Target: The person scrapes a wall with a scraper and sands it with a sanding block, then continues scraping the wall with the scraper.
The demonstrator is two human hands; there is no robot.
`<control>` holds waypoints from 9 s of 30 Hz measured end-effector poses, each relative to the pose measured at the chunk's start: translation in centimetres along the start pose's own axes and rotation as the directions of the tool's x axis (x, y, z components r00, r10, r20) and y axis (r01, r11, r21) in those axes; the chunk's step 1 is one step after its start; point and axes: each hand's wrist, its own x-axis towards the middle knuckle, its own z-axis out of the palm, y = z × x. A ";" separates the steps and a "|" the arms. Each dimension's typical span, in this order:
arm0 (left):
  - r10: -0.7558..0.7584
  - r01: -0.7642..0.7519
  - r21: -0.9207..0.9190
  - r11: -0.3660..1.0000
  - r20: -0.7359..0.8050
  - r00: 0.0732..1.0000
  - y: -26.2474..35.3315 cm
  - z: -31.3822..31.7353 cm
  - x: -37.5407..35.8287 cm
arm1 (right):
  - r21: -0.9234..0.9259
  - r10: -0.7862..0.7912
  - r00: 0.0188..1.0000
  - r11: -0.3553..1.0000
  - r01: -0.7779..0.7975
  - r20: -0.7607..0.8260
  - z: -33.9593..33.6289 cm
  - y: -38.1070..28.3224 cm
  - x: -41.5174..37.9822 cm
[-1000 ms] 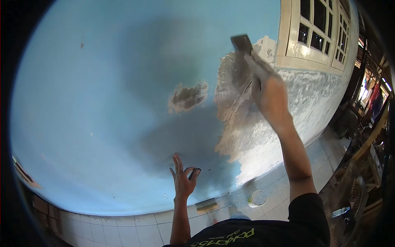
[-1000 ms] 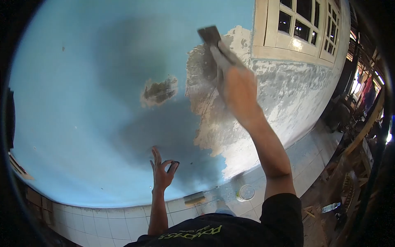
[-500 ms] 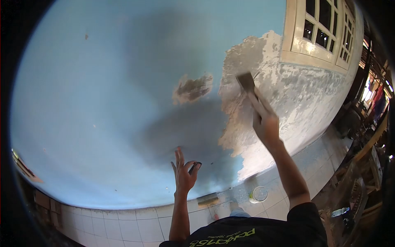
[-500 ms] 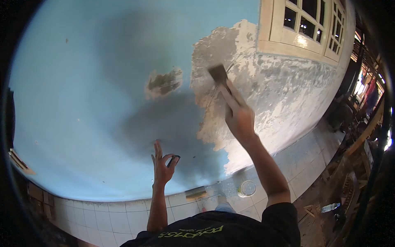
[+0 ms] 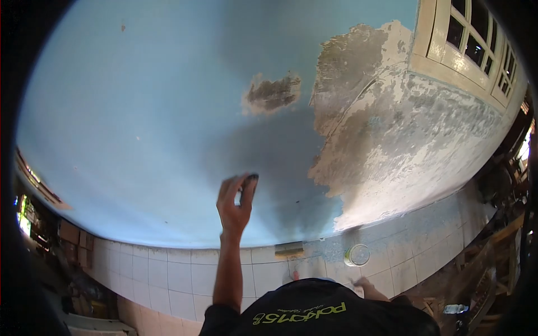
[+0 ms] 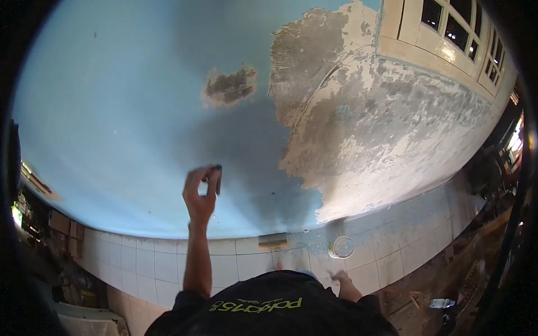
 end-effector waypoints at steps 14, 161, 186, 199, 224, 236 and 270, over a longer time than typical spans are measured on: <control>0.553 -0.475 0.293 0.830 -0.314 0.772 3.8 15.6 12.2 | 0.820 0.084 0.996 0.568 -0.062 0.017 1.6 4.4 -0.7; -0.325 0.161 0.344 0.925 0.496 0.805 -12.1 2.8 -9.8 | -0.303 -0.461 0.047 0.652 0.695 -0.886 -34.8 -32.9 -35.7; -0.250 0.096 0.325 0.941 0.474 0.844 -12.5 3.0 -10.4 | -0.318 -0.450 0.047 0.698 0.641 -0.892 -34.9 -33.5 -37.5; -0.258 0.114 0.307 0.945 0.486 0.835 -12.4 2.8 -10.4 | -0.378 -0.463 0.014 0.742 0.554 -0.886 -35.6 -34.1 -38.7; -0.253 0.114 0.299 0.947 0.480 0.840 -12.5 2.7 -10.6 | -0.487 -0.516 -0.061 0.755 0.438 -0.854 -36.6 -33.3 -39.4; -0.272 0.121 0.320 0.940 0.483 0.832 -12.1 2.8 -10.1 | -0.581 -0.557 -0.191 0.700 0.416 -0.808 -36.6 -34.0 -39.7; -0.238 0.104 0.296 0.949 0.463 0.854 -12.8 2.7 -10.9 | -0.541 -0.535 -0.141 0.733 0.412 -0.833 -37.9 -33.4 -40.6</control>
